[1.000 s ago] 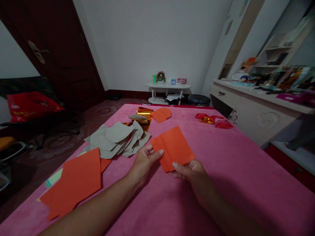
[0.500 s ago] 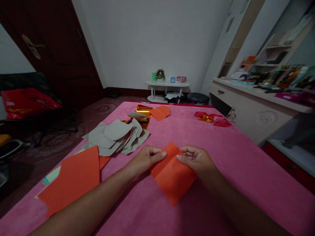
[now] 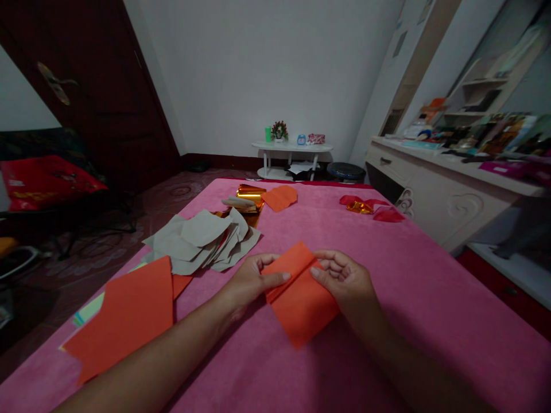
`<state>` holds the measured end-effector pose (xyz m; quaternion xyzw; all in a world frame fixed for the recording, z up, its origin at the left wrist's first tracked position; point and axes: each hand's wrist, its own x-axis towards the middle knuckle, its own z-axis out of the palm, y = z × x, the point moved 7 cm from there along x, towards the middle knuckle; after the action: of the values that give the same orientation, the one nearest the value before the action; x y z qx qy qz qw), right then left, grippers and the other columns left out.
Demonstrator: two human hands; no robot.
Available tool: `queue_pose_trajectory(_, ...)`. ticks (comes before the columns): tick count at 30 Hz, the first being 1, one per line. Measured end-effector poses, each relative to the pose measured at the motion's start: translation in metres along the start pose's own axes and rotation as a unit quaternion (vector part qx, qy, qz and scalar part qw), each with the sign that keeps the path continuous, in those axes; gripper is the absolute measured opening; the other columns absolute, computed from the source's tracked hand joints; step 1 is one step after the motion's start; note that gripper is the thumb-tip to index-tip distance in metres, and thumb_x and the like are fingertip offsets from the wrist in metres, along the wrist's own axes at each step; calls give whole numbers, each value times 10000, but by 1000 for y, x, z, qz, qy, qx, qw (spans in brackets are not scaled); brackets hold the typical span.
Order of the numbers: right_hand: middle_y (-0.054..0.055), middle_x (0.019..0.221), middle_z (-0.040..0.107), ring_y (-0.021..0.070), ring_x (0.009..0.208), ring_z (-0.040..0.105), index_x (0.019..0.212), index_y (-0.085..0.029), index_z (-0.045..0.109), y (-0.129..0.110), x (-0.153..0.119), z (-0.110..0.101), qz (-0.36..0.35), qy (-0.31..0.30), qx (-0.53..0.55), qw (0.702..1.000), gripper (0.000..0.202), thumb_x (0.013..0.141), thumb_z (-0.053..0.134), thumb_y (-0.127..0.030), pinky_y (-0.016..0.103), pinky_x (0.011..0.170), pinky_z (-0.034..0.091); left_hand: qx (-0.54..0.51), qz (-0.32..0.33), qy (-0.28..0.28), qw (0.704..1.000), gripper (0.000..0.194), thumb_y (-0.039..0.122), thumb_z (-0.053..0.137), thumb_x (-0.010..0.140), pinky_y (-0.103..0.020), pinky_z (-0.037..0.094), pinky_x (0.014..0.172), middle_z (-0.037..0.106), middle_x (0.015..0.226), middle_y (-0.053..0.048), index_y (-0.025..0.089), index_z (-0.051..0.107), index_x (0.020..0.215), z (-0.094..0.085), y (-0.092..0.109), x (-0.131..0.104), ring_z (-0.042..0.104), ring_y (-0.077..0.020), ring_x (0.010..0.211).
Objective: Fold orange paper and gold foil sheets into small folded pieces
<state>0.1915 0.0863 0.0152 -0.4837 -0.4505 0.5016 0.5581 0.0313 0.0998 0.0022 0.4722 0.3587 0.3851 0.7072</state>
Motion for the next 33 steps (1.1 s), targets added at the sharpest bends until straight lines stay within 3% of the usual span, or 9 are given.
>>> queue_pose_trajectory(4, 58, 805, 719, 183, 676, 671, 916, -176, 641, 5, -1, 7, 32, -53, 30, 998, 326, 694, 737, -394, 274, 626, 508, 142, 96, 62, 983, 222, 268, 749, 685, -239, 471, 643, 701, 819, -64, 119, 712, 846, -8, 16, 0, 621, -164, 696)
queue_pose_trajectory(6, 62, 813, 724, 196, 690, 675, 878, -175, 647, 7, 0, 7, 39, -67, 25, 997, 308, 674, 755, -379, 290, 648, 515, 154, 116, 70, 979, 195, 281, 729, 711, -233, 462, 623, 690, 784, -53, 119, 708, 819, -8, 20, -2, 604, -149, 661)
queue_pose_trajectory(10, 59, 758, 717, 193, 676, 664, 742, -167, 649, 14, 3, 2, 38, -60, -13, 997, 251, 639, 773, -359, 277, 627, 506, 40, 90, 60, 993, 243, 312, 733, 719, -251, 467, 621, 676, 769, -54, 118, 680, 856, -5, 16, -4, 602, -141, 627)
queue_pose_trajectory(14, 42, 729, 711, 192, 670, 664, 734, -176, 641, 13, 3, 2, 22, -53, -21, 998, 227, 654, 756, -355, 270, 615, 505, -40, 75, 35, 996, 265, 286, 741, 719, -254, 464, 647, 664, 820, -72, 105, 651, 891, 0, 10, -4, 608, -146, 682)
queue_pose_trajectory(19, 51, 857, 723, 228, 788, 684, 851, -183, 644, 3, -5, 14, 24, -99, -10, 995, 237, 691, 733, -333, 318, 709, 532, 13, 91, 72, 993, 231, 277, 765, 687, -202, 394, 531, 595, 649, -11, 101, 620, 727, -5, 11, -3, 517, -89, 549)
queue_pose_trajectory(22, 33, 807, 719, 223, 739, 680, 800, -189, 657, -1, -7, 16, 25, -108, -26, 993, 193, 709, 717, -349, 317, 684, 533, 45, 94, 91, 990, 242, 287, 774, 674, -195, 382, 514, 585, 621, -3, 102, 619, 694, -8, 12, -2, 509, -86, 532)
queue_pose_trajectory(26, 17, 752, 719, 211, 668, 667, 734, -200, 684, 5, -5, 11, 34, -93, -41, 994, 179, 707, 713, -375, 286, 590, 515, -17, 73, 79, 994, 219, 317, 724, 737, -223, 443, 585, 647, 708, -30, 117, 651, 789, -8, 8, -1, 576, -114, 591)
queue_pose_trajectory(33, 10, 706, 711, 214, 655, 665, 689, -201, 677, 6, -3, 9, 21, -63, -42, 997, 159, 669, 742, -346, 288, 586, 511, -118, 43, 24, 992, 269, 314, 669, 790, -304, 505, 713, 714, 856, -114, 94, 686, 944, 1, 4, 0, 658, -180, 693)
